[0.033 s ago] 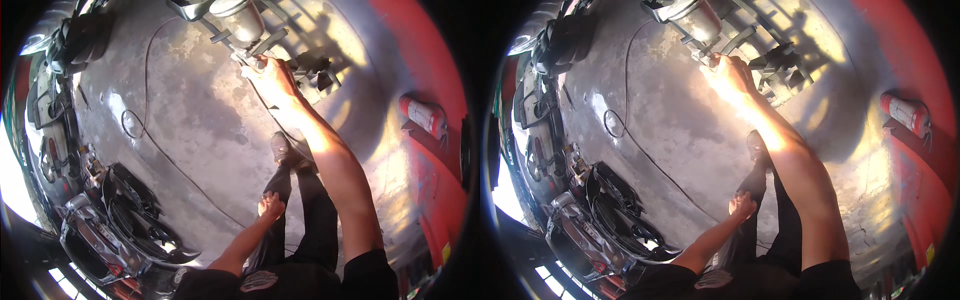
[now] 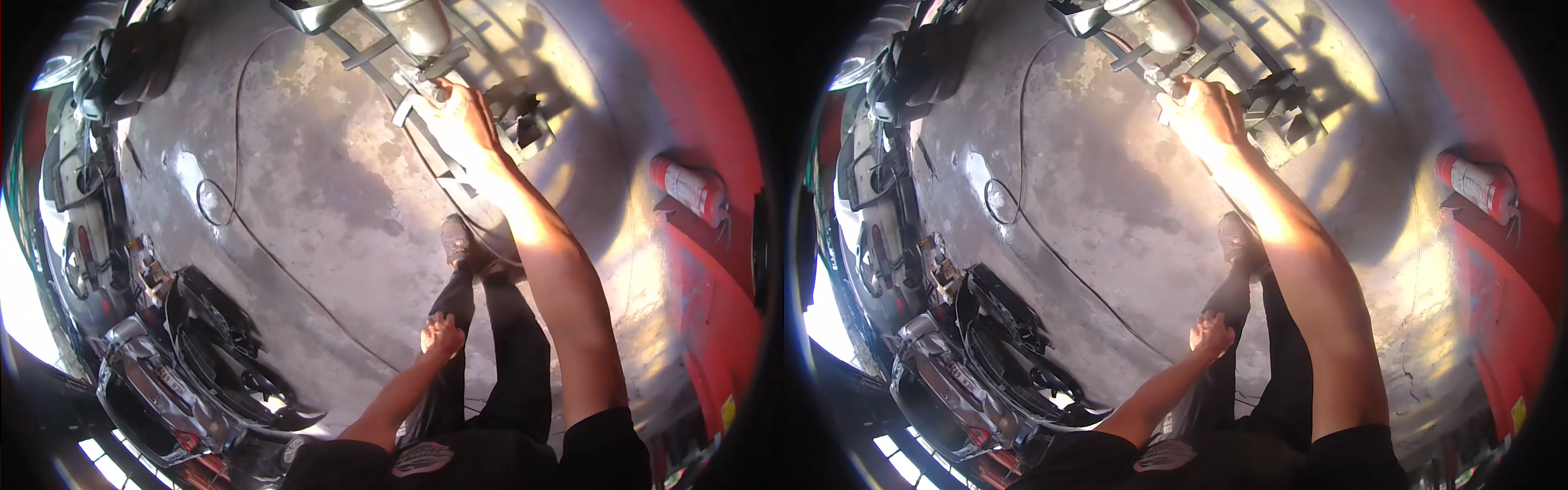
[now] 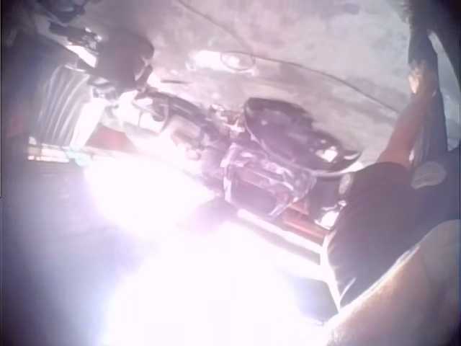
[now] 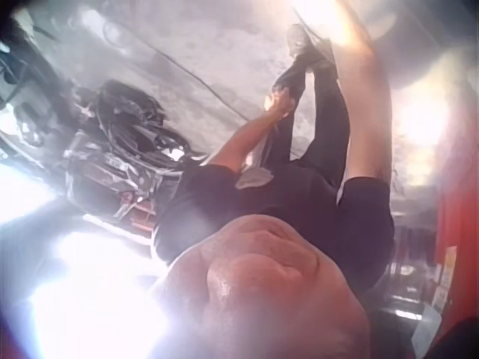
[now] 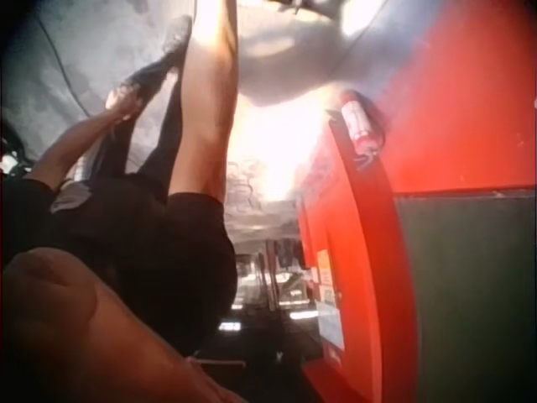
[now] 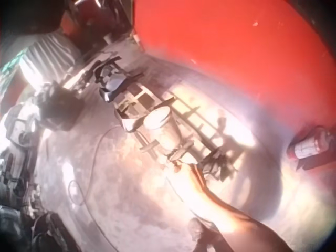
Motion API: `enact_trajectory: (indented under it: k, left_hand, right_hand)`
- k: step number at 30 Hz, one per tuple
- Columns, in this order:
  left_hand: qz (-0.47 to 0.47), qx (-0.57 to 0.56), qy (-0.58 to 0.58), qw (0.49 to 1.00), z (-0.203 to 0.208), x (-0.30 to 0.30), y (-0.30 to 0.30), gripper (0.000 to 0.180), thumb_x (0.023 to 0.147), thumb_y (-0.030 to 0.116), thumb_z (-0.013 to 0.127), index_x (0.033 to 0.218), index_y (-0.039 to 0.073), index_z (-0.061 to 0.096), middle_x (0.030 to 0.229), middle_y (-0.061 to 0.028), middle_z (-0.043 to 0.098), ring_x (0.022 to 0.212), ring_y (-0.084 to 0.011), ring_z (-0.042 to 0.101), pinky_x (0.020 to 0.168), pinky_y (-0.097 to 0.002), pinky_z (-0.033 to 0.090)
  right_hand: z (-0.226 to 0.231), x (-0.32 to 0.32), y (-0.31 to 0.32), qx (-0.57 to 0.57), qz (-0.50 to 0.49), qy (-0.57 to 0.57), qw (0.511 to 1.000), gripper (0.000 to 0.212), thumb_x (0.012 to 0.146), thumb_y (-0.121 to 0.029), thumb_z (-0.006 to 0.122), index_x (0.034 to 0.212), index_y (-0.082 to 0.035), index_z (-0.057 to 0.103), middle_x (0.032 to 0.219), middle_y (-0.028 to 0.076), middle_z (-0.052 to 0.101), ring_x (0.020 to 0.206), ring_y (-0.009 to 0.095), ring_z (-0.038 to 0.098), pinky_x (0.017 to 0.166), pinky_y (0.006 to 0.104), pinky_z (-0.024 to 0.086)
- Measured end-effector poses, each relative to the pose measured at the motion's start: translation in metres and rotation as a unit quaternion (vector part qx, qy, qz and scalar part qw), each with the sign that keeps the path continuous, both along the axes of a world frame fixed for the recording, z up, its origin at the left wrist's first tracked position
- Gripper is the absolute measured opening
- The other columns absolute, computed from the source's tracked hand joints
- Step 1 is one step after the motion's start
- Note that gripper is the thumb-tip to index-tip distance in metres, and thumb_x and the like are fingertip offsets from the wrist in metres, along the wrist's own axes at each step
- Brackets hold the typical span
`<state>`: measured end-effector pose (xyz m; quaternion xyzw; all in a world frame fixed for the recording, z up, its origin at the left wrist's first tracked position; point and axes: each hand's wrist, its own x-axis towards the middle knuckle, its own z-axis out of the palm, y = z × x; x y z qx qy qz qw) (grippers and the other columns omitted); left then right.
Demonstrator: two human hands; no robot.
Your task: The person uses a spray gun to apply paint to several black plastic automotive parts arranged on a metal rack. They move around the rack to cover different angles and surfaces, occasionally pausing to reposition the parts for better access.
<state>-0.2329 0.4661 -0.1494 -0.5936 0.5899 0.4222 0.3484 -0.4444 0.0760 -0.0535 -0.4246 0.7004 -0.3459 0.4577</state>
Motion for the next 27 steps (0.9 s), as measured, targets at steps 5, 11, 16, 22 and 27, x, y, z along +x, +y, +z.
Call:
enact_trajectory:
  k: [5,11,16,22,27]
  left_hand:
    - [-0.002,0.0,-0.03,1.0,-0.003,0.003,0.005,0.041,0.089,0.034,0.063,0.122,0.01,0.067,0.134,-0.0175,0.059,0.127,-0.039,0.058,0.099,-0.0538,0.051]
    - [-0.009,0.006,-0.018,1.0,-0.001,0.001,-0.005,0.04,0.089,0.034,0.063,0.12,0.009,0.068,0.133,-0.0177,0.061,0.126,-0.0386,0.059,0.099,-0.0538,0.053]
    - [-0.02,0.005,-0.006,1.0,-0.001,0.004,-0.005,0.038,0.087,0.027,0.06,0.119,0.006,0.065,0.131,-0.021,0.059,0.123,-0.0453,0.06,0.097,-0.0565,0.054]
    - [-0.039,0.016,-0.005,0.999,-0.001,-0.001,-0.002,0.039,0.087,0.027,0.061,0.119,0.006,0.064,0.13,-0.0213,0.059,0.124,-0.045,0.059,0.098,-0.0564,0.054]
    - [-0.069,0.0,-0.006,0.998,0.004,-0.002,0.002,0.038,0.087,0.026,0.061,0.118,0.006,0.065,0.13,-0.0211,0.059,0.124,-0.0448,0.059,0.098,-0.0566,0.053]
  right_hand:
    - [-0.002,-0.042,-0.016,-0.031,-0.143,0.162,0.976,0.034,0.098,-0.038,0.069,0.112,-0.008,0.072,0.081,0.013,0.075,0.083,0.035,0.075,0.082,0.0479,0.057]
    - [-0.013,-0.004,-0.003,-0.033,-0.088,0.057,0.994,0.037,0.097,-0.04,0.07,0.116,-0.009,0.073,0.082,0.015,0.075,0.082,0.034,0.074,0.08,0.0464,0.057]
    - [-0.003,0.037,0.036,0.024,0.126,-0.046,0.991,0.046,0.094,-0.043,0.074,0.12,-0.005,0.072,0.09,0.018,0.074,0.086,0.031,0.073,0.079,0.043,0.056]
    - [0.002,-0.032,0.088,0.073,0.053,-0.004,0.996,0.041,0.095,-0.029,0.075,0.129,-0.005,0.072,0.097,0.014,0.077,0.085,0.015,0.066,0.083,0.0355,0.052]
    - [-0.019,-0.085,0.108,-0.055,-0.195,0.06,0.977,0.031,0.098,-0.027,0.072,0.122,-0.007,0.073,0.079,0.01,0.074,0.067,0.019,0.069,0.065,0.0371,0.054]
